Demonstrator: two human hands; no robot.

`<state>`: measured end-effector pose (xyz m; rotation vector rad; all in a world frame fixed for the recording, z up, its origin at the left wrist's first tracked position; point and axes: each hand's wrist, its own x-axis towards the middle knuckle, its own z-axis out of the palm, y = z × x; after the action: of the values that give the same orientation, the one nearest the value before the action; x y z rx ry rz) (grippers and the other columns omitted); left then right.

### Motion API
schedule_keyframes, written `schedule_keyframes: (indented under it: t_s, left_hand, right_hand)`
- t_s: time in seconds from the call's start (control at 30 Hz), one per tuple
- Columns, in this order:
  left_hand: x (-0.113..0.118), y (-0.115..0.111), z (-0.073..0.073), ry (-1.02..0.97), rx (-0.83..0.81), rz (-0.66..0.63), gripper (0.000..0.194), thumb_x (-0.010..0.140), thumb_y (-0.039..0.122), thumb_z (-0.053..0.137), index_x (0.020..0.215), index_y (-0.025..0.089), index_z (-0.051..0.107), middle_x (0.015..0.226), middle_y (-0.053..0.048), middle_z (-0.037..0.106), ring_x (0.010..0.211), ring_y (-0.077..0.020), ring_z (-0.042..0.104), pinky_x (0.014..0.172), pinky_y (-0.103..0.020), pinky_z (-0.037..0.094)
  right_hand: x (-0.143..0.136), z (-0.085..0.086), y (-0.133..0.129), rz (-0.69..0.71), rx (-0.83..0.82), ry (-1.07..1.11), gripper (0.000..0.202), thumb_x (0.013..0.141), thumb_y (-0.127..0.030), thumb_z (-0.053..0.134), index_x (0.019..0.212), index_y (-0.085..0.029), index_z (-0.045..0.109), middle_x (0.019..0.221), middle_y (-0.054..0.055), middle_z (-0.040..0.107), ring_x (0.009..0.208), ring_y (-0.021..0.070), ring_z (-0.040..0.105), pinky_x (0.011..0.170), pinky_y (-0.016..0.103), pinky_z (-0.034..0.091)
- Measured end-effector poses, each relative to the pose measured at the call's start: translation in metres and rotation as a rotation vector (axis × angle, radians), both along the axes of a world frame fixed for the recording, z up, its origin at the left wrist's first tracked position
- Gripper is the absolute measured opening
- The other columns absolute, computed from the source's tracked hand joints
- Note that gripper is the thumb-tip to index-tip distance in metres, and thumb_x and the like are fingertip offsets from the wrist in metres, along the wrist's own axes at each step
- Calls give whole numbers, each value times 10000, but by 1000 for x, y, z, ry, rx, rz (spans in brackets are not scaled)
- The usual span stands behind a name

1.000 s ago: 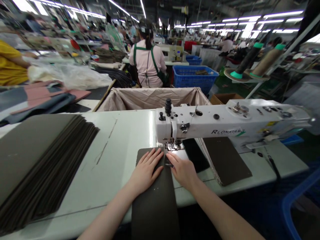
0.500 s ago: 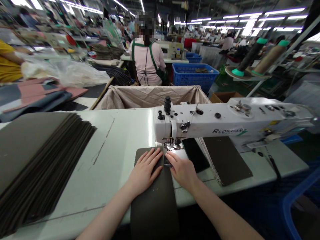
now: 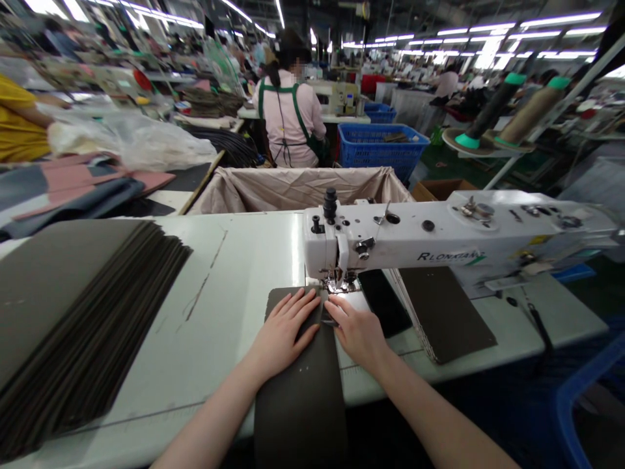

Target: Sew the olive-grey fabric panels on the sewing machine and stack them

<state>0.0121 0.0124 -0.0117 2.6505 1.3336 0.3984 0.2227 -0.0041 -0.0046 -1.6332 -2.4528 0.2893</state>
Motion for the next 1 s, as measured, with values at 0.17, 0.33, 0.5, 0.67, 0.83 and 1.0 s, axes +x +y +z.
schedule_keyframes:
  t_s: [0.17,0.33,0.5,0.67,0.83,1.0]
  left_hand:
    - [-2,1,1,-42,-12,-2,446,964,382,434,1400,291,444,1498,-3,406,1405,-219,326,1172,-462,245]
    - [-5,2,4,-102,-36,34,370,962,350,438,1312,288,542,1426,-4,501,1365,-213,390,1168,-464,255]
    - [-6,2,4,-145,-38,41,353,958,337,443,1284,287,569,1400,-13,527,1338,-222,428,1162,-485,261]
    - [-5,1,5,-155,-46,45,349,954,325,449,1277,287,574,1396,-14,530,1331,-224,436,1157,-489,269]
    - [-4,1,4,-167,-40,51,338,953,318,455,1265,288,582,1382,-12,543,1327,-217,440,1159,-475,274]
    - [-5,3,1,-177,-37,58,332,960,310,444,1261,296,583,1379,-10,545,1323,-212,444,1163,-473,264]
  right_hand:
    - [1,-1,-1,-17,-15,18,502,910,-249,439,1410,-288,419,1488,8,419,1022,193,630,819,309,510]
    - [0,-1,-1,-23,-26,35,523,893,-226,442,1411,-291,425,1488,2,419,1034,192,628,846,308,500]
    - [1,0,-1,-26,-19,42,512,893,-219,434,1399,-291,443,1483,-3,427,1010,191,637,824,301,504]
    - [1,-2,-2,-30,-18,52,518,886,-209,448,1397,-292,446,1483,-4,428,1042,186,624,853,293,494]
    - [1,-2,-1,-28,-14,63,518,884,-202,448,1395,-286,450,1477,-4,436,1057,188,619,853,292,497]
    - [2,-1,-2,-25,-8,57,513,886,-200,446,1392,-280,454,1475,0,439,1046,187,624,851,295,501]
